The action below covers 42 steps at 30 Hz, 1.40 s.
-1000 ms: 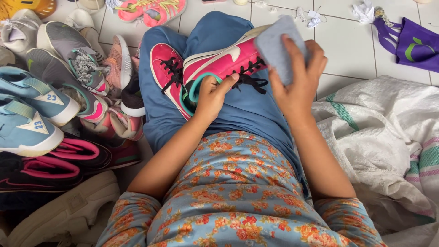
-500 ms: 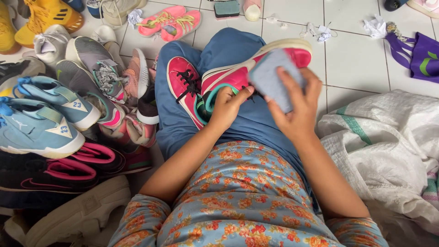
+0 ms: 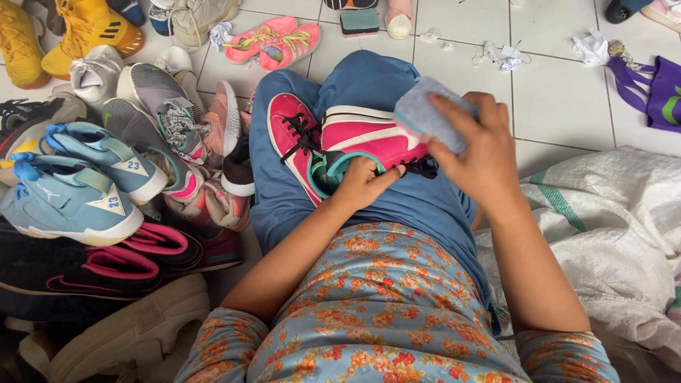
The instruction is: The person sits on a tiled floor surrounded by many shoes and scrubs a pink high-top sneaker with a blue and pink sponge. They hold the shoe in their left hand and rub the upper and toe areas with the sponge in their right hand, occasionally repositioning the shoe to access different sides.
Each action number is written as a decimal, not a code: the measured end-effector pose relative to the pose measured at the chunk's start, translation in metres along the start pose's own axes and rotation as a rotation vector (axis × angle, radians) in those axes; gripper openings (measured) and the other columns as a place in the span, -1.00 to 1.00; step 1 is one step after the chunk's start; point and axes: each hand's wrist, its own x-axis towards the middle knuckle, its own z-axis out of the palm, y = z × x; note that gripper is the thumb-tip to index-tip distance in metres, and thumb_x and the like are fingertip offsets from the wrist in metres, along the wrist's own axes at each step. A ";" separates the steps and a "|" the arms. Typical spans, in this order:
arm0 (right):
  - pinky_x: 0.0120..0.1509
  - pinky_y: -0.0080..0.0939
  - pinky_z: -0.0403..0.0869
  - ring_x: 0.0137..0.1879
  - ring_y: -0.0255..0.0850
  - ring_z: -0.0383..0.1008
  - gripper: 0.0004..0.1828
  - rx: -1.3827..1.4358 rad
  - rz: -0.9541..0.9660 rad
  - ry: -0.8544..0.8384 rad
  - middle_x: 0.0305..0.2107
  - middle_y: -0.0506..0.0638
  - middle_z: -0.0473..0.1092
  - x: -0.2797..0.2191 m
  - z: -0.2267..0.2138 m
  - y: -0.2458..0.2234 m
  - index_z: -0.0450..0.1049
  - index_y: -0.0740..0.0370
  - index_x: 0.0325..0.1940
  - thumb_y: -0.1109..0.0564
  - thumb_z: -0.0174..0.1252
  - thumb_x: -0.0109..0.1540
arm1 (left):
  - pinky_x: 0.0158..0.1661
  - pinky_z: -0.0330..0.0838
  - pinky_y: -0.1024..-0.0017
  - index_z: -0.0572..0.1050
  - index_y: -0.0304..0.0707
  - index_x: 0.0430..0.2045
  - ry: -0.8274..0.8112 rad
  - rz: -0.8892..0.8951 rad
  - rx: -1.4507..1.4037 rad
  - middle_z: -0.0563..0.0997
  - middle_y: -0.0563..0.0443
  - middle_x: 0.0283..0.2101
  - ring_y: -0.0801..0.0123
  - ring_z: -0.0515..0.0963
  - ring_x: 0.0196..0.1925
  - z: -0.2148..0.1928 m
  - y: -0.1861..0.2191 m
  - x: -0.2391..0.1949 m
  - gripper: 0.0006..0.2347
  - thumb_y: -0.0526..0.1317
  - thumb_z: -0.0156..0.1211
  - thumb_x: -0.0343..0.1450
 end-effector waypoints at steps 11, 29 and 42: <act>0.09 0.20 0.47 0.06 0.16 0.35 -0.33 -0.021 -0.047 -0.042 0.02 0.14 0.30 0.016 0.018 -0.002 0.52 -0.06 0.33 0.11 0.38 0.10 | -0.16 0.50 0.30 0.60 -0.33 -0.50 0.005 0.035 -0.028 0.62 -0.10 -0.51 0.38 0.65 -0.29 -0.001 0.018 0.002 -0.95 -0.36 0.34 0.35; 0.40 0.23 0.16 0.27 0.20 0.14 -0.37 -0.006 -0.010 0.342 0.18 0.26 0.13 -0.044 0.057 0.019 0.36 0.10 0.40 0.16 0.35 0.25 | -0.46 0.31 0.70 0.41 -0.07 -0.76 0.441 -0.348 -0.640 0.34 0.28 -0.68 0.73 0.38 -0.57 0.005 0.092 0.037 -0.72 -0.31 0.32 0.38; 0.46 0.25 0.18 0.37 0.19 0.11 -0.37 0.059 0.054 0.499 0.23 0.25 0.06 -0.045 0.073 0.038 0.25 0.14 0.43 0.17 0.31 0.30 | -0.13 0.59 0.26 0.25 -0.16 -0.73 0.631 -0.363 -0.998 0.63 -0.19 -0.47 0.11 0.71 -0.27 -0.006 0.026 0.023 -0.65 -0.37 0.29 0.44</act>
